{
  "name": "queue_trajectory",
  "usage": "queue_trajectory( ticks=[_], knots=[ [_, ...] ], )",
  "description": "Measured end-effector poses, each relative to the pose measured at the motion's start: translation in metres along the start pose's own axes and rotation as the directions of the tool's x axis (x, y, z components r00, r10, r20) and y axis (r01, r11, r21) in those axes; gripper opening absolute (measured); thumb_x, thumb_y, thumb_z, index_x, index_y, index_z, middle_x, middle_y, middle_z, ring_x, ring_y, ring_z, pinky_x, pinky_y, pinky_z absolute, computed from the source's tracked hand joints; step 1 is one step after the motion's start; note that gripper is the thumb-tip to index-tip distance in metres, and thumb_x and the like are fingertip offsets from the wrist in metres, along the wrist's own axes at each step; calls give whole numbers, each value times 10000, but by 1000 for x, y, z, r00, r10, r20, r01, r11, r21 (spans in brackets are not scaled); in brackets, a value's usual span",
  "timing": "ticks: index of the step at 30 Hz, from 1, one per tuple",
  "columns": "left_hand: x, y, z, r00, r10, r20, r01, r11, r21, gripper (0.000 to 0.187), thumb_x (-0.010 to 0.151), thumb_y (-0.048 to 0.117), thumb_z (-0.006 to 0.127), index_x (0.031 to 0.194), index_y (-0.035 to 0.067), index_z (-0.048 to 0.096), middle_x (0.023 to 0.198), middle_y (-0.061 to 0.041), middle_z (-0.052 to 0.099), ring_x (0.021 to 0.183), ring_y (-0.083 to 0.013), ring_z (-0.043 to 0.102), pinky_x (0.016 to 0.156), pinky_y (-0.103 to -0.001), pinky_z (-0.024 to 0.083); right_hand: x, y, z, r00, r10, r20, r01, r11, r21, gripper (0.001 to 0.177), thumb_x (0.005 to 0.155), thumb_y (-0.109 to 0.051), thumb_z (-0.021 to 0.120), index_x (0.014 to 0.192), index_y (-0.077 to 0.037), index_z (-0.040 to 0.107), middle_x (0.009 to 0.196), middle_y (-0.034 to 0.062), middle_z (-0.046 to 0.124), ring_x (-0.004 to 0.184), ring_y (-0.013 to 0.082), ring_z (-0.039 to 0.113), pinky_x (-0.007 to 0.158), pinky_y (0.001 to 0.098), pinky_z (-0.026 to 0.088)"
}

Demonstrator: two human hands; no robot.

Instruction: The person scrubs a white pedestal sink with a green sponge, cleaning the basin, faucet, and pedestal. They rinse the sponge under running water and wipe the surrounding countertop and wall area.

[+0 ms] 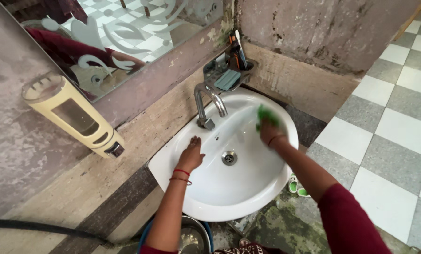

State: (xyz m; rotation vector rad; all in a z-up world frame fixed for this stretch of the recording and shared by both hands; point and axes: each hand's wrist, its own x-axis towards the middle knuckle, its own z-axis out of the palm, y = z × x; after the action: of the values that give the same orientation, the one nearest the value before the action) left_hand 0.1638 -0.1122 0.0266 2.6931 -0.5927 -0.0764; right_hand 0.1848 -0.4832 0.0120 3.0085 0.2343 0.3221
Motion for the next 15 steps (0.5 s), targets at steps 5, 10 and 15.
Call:
queue_trajectory(
  ticks=[5, 10, 15],
  knots=[
    [-6, -1, 7, 999, -38, 10, 38, 999, -9, 786, 881, 174, 746, 1530, -6, 339, 1622, -215, 306, 1516, -328, 287, 1171, -399, 378, 2, -51, 41, 836, -224, 501, 329, 935, -131, 318, 999, -335, 528, 1194, -152, 700, 1408, 273, 489, 1412, 469, 356, 1063, 583, 423],
    [-10, 7, -1, 999, -48, 10, 48, 999, -8, 800, 876, 176, 756, 1535, 15, 332, 1640, -179, 289, 1533, -305, 257, 1175, -390, 372, 60, 2, 34, 986, 125, 110, -119, 991, -61, 203, 968, -216, 617, 1050, -94, 757, 1038, 152, 737, 904, 317, 747, 710, 462, 630],
    [-15, 12, -8, 996, -76, 40, 76, 997, -12, 825, 867, 188, 771, 1544, 31, 324, 1648, -163, 275, 1535, -291, 249, 1197, -369, 344, 72, -16, 44, 997, -65, -34, 61, 991, -121, 163, 953, -162, 615, 1031, -106, 746, 1032, 147, 737, 922, 296, 734, 742, 443, 611]
  ],
)
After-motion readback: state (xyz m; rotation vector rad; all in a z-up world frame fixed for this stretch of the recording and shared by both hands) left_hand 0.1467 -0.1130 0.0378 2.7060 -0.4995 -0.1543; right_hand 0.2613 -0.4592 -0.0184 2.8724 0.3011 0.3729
